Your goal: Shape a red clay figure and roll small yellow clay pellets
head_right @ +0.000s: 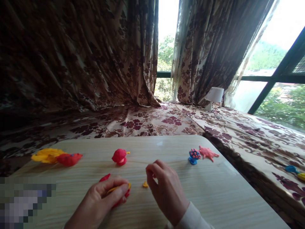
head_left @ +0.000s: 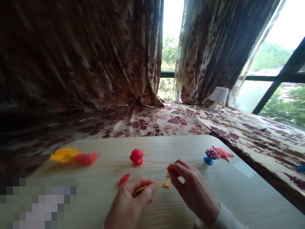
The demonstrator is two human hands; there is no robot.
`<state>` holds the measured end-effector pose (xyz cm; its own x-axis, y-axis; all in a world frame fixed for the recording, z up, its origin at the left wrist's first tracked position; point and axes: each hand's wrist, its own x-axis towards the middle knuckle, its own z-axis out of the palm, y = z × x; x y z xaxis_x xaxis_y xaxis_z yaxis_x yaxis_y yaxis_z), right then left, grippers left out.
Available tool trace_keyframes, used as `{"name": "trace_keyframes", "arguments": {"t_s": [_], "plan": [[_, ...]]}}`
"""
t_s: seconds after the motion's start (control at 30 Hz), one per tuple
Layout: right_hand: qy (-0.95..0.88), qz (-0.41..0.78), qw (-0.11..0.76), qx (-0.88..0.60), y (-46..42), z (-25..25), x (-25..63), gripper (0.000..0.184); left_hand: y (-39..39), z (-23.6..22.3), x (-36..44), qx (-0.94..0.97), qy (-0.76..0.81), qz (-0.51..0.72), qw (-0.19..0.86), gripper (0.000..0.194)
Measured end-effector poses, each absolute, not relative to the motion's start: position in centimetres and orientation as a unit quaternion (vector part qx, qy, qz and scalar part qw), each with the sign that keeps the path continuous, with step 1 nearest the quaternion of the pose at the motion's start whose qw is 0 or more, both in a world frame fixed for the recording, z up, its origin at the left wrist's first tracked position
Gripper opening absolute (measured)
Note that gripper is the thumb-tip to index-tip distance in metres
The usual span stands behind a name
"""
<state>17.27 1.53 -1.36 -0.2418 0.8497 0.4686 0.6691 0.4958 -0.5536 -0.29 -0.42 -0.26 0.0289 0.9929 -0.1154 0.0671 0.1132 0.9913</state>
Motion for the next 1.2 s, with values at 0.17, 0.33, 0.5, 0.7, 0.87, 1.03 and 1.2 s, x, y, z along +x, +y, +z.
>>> {"name": "trace_keyframes", "arguments": {"t_s": [0.17, 0.33, 0.5, 0.7, 0.87, 1.03, 1.2], "plan": [[-0.781, 0.124, 0.331, -0.514, 2.3, -1.8, 18.3, 0.018, 0.0, -0.9, -0.9, 0.469, 0.540, 0.445, 0.538, 0.027], [-0.806, 0.139, 0.283, -0.502, 1.7, -2.0, 17.6, 0.022, 0.0, -1.1, -0.9, 0.442, 0.524, 0.436, 0.584, 0.028], [-0.803, 0.126, 0.266, -0.518, 1.7, -2.0, 17.4, 0.016, 0.1, -1.3, -0.8, 0.438, 0.521, 0.432, 0.592, 0.028], [-0.803, 0.123, 0.305, -0.498, 1.7, -1.7, 17.4, 0.017, 0.1, -1.3, -0.9, 0.499, 0.513, 0.408, 0.566, 0.030], [-0.804, 0.131, 0.307, -0.493, 1.5, -1.8, 17.3, 0.015, 0.0, -1.2, -0.9, 0.512, 0.496, 0.404, 0.573, 0.031], [-0.808, 0.146, 0.319, -0.473, 1.7, -2.2, 17.4, 0.020, 0.1, -1.0, -0.8, 0.516, 0.491, 0.398, 0.578, 0.031], [-0.804, 0.131, 0.352, -0.461, 1.5, -1.9, 17.4, 0.024, -0.1, -1.0, -0.9, 0.531, 0.496, 0.388, 0.567, 0.030]]}}
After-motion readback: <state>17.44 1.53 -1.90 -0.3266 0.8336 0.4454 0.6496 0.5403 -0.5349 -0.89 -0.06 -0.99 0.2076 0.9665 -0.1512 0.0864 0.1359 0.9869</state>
